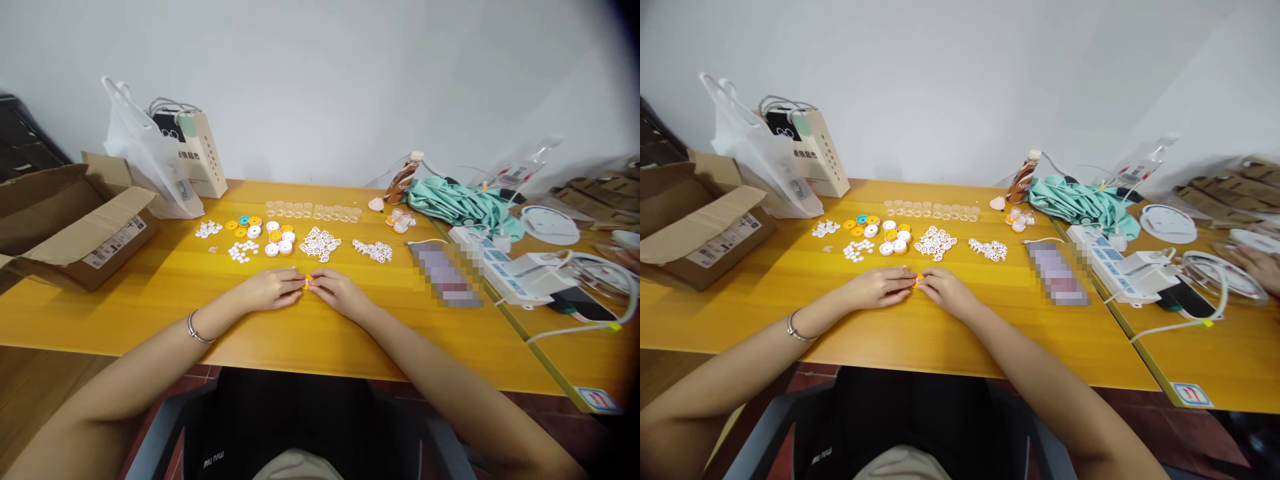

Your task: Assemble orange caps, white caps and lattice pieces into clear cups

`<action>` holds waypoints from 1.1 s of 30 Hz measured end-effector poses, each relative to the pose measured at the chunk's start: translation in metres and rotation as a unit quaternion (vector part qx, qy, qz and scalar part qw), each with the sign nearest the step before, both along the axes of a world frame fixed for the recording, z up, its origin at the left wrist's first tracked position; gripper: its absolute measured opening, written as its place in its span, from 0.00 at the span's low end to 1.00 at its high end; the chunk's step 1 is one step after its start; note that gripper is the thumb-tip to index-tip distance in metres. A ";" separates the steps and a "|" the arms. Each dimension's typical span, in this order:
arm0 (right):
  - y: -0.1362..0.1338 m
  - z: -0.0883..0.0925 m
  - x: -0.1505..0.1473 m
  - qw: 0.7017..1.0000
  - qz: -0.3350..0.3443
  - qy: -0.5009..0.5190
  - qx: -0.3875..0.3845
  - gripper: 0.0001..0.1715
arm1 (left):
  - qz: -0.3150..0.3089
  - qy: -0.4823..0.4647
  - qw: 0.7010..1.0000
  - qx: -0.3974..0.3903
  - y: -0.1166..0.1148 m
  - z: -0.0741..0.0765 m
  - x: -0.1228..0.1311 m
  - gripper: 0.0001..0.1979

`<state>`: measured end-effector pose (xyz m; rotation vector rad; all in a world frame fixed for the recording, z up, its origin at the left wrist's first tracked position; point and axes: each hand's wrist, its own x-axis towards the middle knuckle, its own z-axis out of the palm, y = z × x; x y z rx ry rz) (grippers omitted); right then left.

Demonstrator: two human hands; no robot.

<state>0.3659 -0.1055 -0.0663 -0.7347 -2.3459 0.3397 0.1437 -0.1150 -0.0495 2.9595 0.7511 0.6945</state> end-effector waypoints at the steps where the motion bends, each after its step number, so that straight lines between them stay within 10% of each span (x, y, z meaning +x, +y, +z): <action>1: 0.000 -0.001 0.000 1.000 -0.003 0.010 -0.010 0.09 | -0.003 -0.002 1.000 0.000 0.000 0.000 0.000 0.14; 12: 0.000 0.002 -0.004 0.995 -0.043 0.054 -0.078 0.08 | 0.020 -0.023 0.999 0.032 0.006 0.009 -0.008 0.13; 21: -0.002 0.007 -0.003 0.990 -0.055 0.039 -0.127 0.13 | 0.312 -0.041 0.946 -0.081 0.050 0.012 -0.078 0.12; 33: -0.002 0.008 -0.003 0.989 -0.055 0.028 -0.137 0.12 | 0.344 0.033 0.933 -0.100 0.047 0.014 -0.067 0.10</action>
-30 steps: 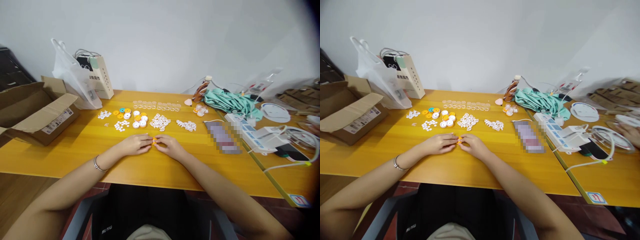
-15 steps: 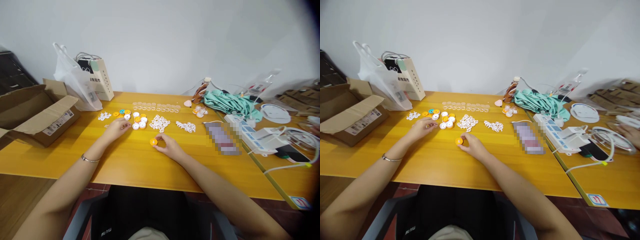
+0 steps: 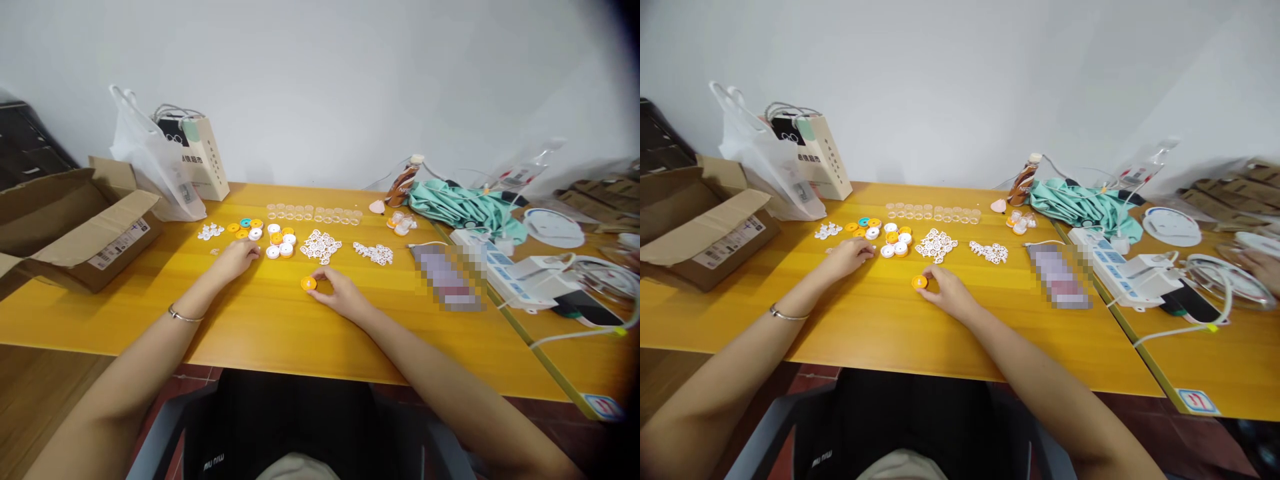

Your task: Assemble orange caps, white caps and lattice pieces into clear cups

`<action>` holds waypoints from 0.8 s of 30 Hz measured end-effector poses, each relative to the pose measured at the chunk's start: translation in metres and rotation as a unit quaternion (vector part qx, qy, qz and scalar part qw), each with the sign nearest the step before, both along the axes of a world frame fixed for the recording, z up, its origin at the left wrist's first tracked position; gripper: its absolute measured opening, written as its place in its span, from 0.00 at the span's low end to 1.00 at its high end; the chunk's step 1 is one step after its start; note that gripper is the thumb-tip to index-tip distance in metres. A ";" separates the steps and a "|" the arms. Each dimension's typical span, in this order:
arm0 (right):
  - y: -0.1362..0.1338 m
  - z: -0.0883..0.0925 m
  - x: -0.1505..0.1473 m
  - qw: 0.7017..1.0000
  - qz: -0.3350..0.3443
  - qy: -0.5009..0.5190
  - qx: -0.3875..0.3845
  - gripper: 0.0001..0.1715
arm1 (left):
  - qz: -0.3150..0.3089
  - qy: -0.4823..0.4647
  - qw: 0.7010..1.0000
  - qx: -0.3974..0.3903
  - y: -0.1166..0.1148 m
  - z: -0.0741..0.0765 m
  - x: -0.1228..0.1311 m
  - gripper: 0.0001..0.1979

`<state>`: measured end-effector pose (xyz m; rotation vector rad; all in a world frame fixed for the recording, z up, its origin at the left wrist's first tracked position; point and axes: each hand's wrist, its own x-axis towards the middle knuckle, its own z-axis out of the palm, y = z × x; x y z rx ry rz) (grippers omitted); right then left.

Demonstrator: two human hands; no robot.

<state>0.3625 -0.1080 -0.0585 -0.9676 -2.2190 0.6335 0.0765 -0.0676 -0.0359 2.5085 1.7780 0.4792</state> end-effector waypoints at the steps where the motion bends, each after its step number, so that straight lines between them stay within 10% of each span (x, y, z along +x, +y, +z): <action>1: 0.000 0.000 0.000 1.000 0.001 0.000 -0.002 0.11 | 0.003 0.008 1.000 -0.003 -0.001 0.001 0.001 0.10; 11: 0.000 0.001 0.000 1.000 0.003 0.004 -0.006 0.11 | 0.017 0.088 0.996 0.004 -0.020 0.005 0.021 0.10; 18: 0.000 0.000 -0.001 1.000 0.012 0.011 0.000 0.11 | -0.252 -0.114 0.961 0.027 -0.045 -0.006 0.067 0.08; 24: 0.000 0.001 -0.001 1.000 0.023 0.013 0.005 0.10 | -0.290 -0.108 0.947 0.084 -0.043 -0.012 0.081 0.10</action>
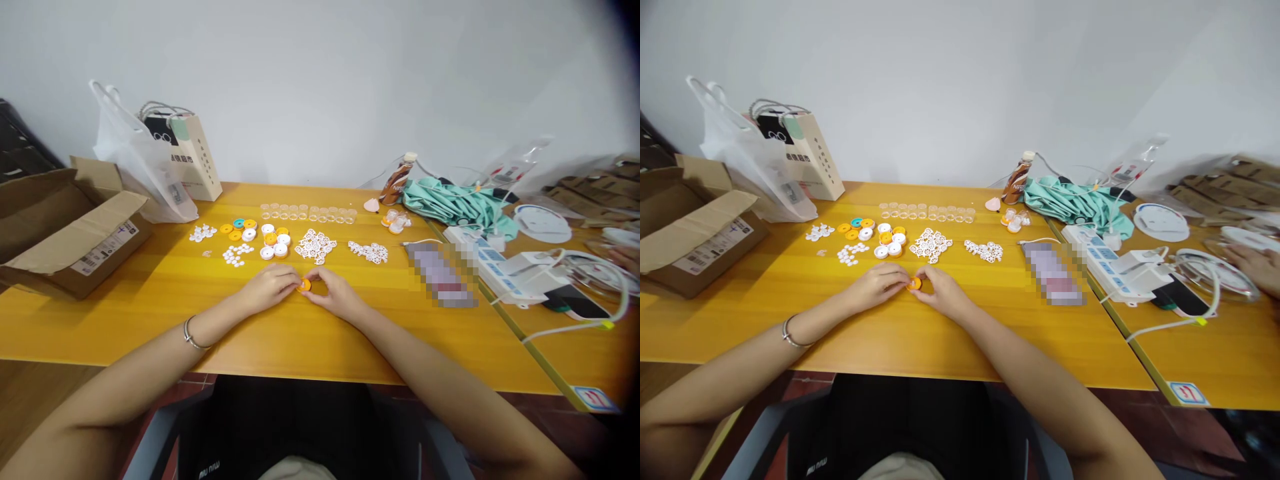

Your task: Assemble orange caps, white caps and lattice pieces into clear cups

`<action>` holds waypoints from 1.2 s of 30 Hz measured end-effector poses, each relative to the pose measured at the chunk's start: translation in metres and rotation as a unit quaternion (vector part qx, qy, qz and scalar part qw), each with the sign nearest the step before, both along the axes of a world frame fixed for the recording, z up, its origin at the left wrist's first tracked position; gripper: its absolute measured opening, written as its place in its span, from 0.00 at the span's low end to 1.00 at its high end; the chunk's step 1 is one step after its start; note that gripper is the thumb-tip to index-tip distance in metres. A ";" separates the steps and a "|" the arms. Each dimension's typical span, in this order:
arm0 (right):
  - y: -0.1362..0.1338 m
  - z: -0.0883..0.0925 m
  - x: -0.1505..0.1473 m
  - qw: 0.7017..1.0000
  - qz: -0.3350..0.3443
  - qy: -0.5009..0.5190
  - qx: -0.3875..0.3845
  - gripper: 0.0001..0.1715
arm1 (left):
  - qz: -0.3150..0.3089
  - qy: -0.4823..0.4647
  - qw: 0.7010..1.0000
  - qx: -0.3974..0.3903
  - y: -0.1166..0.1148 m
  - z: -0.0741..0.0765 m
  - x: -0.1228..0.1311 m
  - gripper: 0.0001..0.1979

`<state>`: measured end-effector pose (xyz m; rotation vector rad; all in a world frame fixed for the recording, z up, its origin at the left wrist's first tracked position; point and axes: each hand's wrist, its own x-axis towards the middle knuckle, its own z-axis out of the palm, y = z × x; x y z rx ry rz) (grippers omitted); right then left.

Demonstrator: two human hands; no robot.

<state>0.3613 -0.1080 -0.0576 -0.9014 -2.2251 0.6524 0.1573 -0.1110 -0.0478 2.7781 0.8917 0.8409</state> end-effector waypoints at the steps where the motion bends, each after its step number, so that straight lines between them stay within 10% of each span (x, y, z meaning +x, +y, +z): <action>1: 0.000 0.000 0.000 1.000 0.002 0.000 -0.001 0.11 | 0.005 0.005 1.000 0.012 0.001 0.000 -0.001 0.09; 19: 0.001 -0.002 0.000 1.000 -0.002 0.004 -0.012 0.12 | 0.021 0.066 0.996 0.055 -0.001 0.008 -0.015 0.12; 28: 0.002 -0.003 0.002 1.000 -0.011 -0.003 -0.017 0.14 | 0.275 0.054 0.959 -0.051 0.041 0.020 -0.088 0.13; 36: 0.003 -0.004 0.001 1.000 -0.014 -0.001 -0.004 0.14 | 0.296 0.083 0.945 -0.107 0.046 0.015 -0.086 0.12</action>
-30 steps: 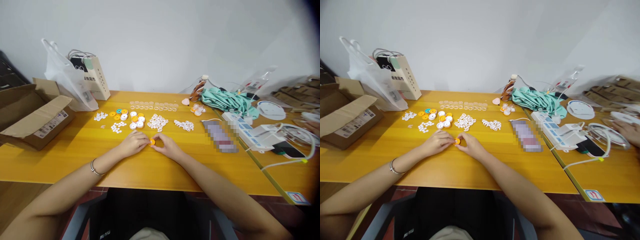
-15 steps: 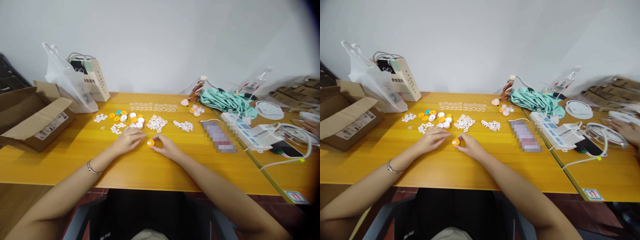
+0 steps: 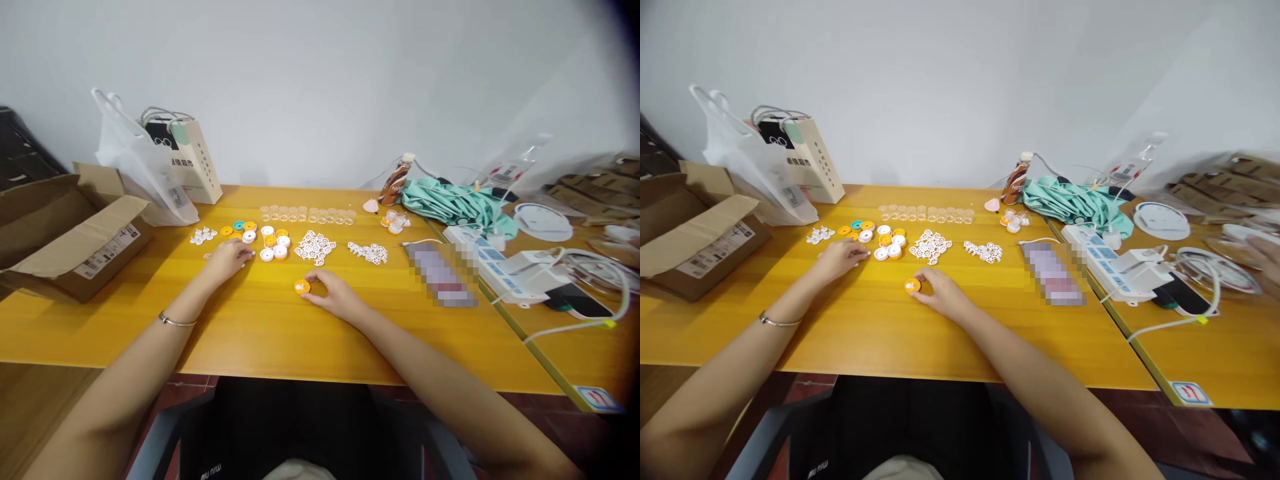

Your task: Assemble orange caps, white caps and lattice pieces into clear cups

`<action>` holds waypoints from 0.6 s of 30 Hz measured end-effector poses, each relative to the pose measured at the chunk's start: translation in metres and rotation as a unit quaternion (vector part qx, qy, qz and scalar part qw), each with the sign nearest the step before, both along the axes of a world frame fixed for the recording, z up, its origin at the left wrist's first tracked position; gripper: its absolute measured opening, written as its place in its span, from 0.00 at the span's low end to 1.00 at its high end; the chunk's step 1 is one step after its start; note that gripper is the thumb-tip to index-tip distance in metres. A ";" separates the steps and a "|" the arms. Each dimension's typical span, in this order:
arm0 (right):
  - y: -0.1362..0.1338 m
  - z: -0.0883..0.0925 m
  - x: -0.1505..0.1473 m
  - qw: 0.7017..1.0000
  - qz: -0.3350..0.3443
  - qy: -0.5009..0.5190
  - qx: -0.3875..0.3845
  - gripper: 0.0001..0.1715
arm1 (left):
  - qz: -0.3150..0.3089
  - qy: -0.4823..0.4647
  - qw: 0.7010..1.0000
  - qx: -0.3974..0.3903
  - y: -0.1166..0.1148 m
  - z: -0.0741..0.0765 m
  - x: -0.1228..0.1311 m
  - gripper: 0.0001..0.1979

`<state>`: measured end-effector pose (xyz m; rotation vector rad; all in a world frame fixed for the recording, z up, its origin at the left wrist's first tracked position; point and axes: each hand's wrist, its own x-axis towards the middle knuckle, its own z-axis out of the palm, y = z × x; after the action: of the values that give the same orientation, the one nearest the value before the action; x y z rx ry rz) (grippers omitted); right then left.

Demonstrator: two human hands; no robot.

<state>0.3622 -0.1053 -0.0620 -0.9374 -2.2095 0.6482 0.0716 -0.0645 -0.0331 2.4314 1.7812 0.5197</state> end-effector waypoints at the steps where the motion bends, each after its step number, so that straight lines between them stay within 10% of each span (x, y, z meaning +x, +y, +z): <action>1: 0.000 0.000 0.000 1.000 0.000 -0.002 0.001 0.14 | 0.000 0.000 1.000 -0.002 -0.001 0.000 0.002 0.12; 18: 0.000 0.000 0.000 1.000 -0.001 0.007 -0.001 0.14 | -0.016 -0.039 0.999 -0.032 -0.008 0.000 0.015 0.08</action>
<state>0.3626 -0.1052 -0.0622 -0.9322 -2.1957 0.6554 0.0867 -0.0721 -0.0331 2.3586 1.7000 0.5377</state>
